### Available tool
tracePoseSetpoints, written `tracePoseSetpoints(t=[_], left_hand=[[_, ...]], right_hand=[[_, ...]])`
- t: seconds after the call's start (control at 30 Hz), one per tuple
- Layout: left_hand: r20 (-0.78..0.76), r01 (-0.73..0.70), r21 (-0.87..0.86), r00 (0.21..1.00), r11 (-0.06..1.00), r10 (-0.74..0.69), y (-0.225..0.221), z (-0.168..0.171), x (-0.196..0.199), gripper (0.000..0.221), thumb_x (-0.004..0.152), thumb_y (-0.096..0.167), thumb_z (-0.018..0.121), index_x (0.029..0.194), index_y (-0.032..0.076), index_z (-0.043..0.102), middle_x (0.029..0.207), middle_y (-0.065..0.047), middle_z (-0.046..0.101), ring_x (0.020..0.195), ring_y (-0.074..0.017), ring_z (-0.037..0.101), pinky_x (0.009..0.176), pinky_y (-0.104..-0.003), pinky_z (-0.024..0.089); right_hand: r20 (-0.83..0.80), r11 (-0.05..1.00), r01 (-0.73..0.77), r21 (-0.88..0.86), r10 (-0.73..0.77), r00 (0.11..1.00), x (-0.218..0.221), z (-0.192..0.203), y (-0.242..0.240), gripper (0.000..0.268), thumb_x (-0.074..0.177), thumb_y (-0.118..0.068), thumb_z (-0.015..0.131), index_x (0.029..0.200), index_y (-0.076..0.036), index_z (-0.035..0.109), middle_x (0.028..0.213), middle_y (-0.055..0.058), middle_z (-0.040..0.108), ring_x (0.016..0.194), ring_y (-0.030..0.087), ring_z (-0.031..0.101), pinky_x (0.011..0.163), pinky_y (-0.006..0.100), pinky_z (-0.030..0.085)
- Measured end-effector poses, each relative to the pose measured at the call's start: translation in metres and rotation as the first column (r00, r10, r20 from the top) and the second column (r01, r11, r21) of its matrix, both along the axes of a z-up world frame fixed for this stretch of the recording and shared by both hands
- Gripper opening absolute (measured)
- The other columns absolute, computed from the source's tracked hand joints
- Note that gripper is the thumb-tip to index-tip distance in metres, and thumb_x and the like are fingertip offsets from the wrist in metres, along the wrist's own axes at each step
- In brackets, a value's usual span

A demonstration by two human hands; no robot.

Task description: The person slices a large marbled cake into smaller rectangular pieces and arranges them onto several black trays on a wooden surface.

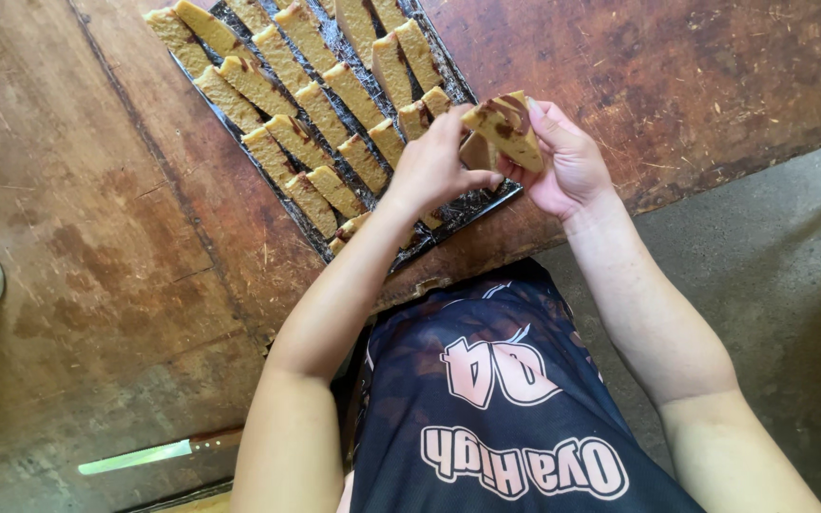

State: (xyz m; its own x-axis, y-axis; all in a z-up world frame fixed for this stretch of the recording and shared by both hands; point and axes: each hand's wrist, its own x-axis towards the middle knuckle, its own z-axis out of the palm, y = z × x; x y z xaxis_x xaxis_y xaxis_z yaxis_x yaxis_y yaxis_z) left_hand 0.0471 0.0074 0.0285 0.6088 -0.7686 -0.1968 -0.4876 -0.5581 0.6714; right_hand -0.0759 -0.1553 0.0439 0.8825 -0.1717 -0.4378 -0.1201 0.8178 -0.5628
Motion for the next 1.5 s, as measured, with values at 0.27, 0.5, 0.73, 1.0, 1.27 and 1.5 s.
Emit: tracePoseSetpoints(t=[0.27,0.5,0.73,1.0,1.27,1.5], left_hand=[[-0.057,-0.049,-0.313,0.998,0.949,0.033,0.037,0.052,-0.001,0.052,0.085,0.043,0.085,0.127,0.017,0.068,0.119,-0.005,0.075,0.108,-0.0229,0.077,0.095,-0.038,0.06],[0.128,0.088,0.189,0.985,0.978,-0.113,0.035,0.004,-0.013,0.038,0.083,0.046,0.081,0.106,0.018,0.07,0.096,-0.005,0.073,0.094,-0.028,0.07,0.081,-0.046,0.051],[0.236,0.054,0.25,0.965,0.967,-0.115,0.036,-0.028,-0.013,0.036,0.079,0.035,0.081,0.105,0.016,0.065,0.095,-0.005,0.072,0.094,-0.0286,0.068,0.079,-0.047,0.049],[0.216,0.037,0.243,0.972,0.969,-0.092,0.04,-0.007,-0.015,0.044,0.079,0.033,0.083,0.114,0.014,0.064,0.098,-0.007,0.071,0.098,-0.0296,0.067,0.082,-0.047,0.048],[0.117,-0.083,-0.234,0.987,0.969,0.113,0.111,0.023,-0.073,0.038,0.089,0.03,0.08,0.118,0.009,0.068,0.112,-0.01,0.071,0.101,-0.029,0.068,0.087,-0.041,0.053],[-0.645,-0.498,0.143,0.609,0.855,0.462,0.215,-0.077,-0.137,0.032,0.09,0.03,0.076,0.108,0.005,0.075,0.088,-0.006,0.078,0.072,-0.0109,0.068,0.065,-0.027,0.054]], right_hand=[[0.08,0.973,-0.226,-0.049,0.229,0.97,0.005,-0.018,0.013,0.023,0.108,-0.029,0.057,0.12,-0.008,0.057,0.118,0.009,0.066,0.104,0.017,0.069,0.09,0.036,0.061],[-0.348,-0.087,-0.358,-0.93,-0.11,0.931,0.003,-0.082,-0.002,0.041,0.091,-0.038,0.085,0.11,-0.007,0.065,0.106,0.012,0.066,0.093,0.023,0.064,0.082,0.037,0.054],[-0.235,-0.053,-0.235,-0.97,-0.014,0.972,-0.032,-0.105,0.042,0.045,0.087,-0.015,0.077,0.124,-0.002,0.056,0.112,0.014,0.06,0.105,0.03,0.061,0.094,0.042,0.05],[-0.165,-0.229,-0.168,-0.959,-0.033,0.986,-0.027,-0.102,0.056,0.046,0.085,-0.012,0.079,0.125,-0.006,0.057,0.117,0.015,0.064,0.111,0.035,0.059,0.097,0.044,0.049],[-0.194,-0.074,-0.19,-0.979,0.061,0.979,-0.04,-0.073,0.052,0.056,0.089,-0.021,0.08,0.135,-0.002,0.055,0.121,0.019,0.062,0.11,0.034,0.064,0.094,0.043,0.052],[-0.207,0.105,-0.199,-0.974,-0.079,0.975,-0.065,-0.094,0.045,0.038,0.097,-0.023,0.076,0.124,-0.002,0.061,0.113,0.013,0.067,0.098,0.023,0.067,0.083,0.034,0.057]])
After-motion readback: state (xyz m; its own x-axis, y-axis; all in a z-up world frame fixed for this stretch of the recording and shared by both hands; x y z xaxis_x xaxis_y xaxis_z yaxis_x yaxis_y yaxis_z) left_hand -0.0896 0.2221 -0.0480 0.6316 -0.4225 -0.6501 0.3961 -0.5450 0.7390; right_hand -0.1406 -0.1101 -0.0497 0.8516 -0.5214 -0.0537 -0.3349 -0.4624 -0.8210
